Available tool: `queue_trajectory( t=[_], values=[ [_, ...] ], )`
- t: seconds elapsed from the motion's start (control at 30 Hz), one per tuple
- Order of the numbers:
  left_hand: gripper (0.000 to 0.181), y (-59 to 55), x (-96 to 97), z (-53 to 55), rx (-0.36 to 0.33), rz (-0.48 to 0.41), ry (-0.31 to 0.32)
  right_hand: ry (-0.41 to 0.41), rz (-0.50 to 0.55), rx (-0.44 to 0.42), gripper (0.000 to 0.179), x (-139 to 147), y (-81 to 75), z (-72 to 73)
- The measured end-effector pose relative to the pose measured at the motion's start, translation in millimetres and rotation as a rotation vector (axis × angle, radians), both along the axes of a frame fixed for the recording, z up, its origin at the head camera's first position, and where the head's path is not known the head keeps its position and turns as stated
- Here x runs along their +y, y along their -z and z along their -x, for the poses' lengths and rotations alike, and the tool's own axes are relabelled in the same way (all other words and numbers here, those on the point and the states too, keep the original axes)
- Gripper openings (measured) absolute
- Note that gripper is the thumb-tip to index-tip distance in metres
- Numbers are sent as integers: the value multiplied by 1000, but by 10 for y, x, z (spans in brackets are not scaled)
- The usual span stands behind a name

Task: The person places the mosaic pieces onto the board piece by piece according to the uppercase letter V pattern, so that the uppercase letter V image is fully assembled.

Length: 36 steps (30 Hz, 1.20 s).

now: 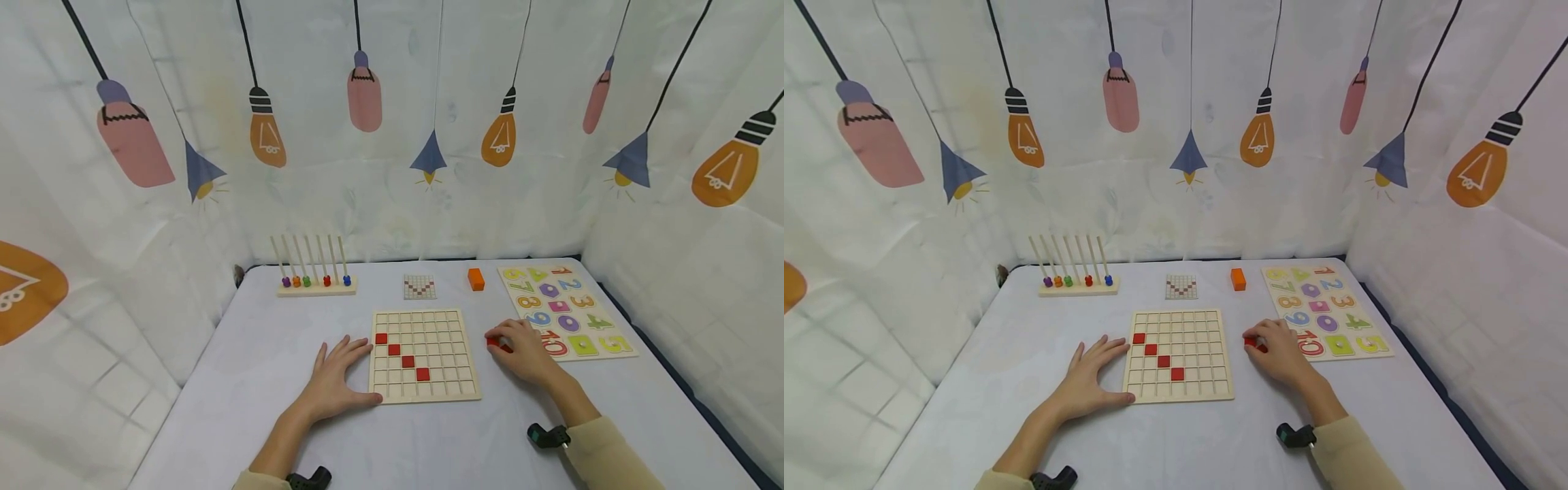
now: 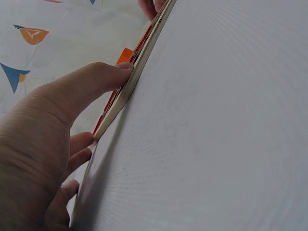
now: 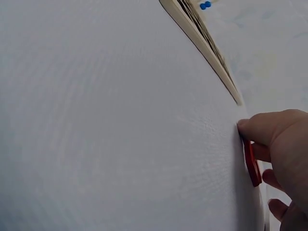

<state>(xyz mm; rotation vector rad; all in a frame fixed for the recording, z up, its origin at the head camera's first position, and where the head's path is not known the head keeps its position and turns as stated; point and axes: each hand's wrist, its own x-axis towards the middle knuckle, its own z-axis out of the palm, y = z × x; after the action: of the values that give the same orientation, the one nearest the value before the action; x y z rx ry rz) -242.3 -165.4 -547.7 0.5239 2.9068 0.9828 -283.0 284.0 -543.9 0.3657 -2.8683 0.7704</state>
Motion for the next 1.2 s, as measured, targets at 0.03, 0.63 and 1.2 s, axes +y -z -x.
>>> queue_trajectory(
  t=[0.03, 0.63, 1.2],
  values=[
    [110, 1, -1, -1, 1, 0, -1, -1, 0, 3, 23, -2, 3, 4],
    [110, 7, -6, -3, 4, -1, 1, -40, 24, 3, 27, -141, -70, 9],
    [109, 2, -6, -16, -5, -3, -5, -150, 108, -107, 26, -466, -79, -45]
  ],
)
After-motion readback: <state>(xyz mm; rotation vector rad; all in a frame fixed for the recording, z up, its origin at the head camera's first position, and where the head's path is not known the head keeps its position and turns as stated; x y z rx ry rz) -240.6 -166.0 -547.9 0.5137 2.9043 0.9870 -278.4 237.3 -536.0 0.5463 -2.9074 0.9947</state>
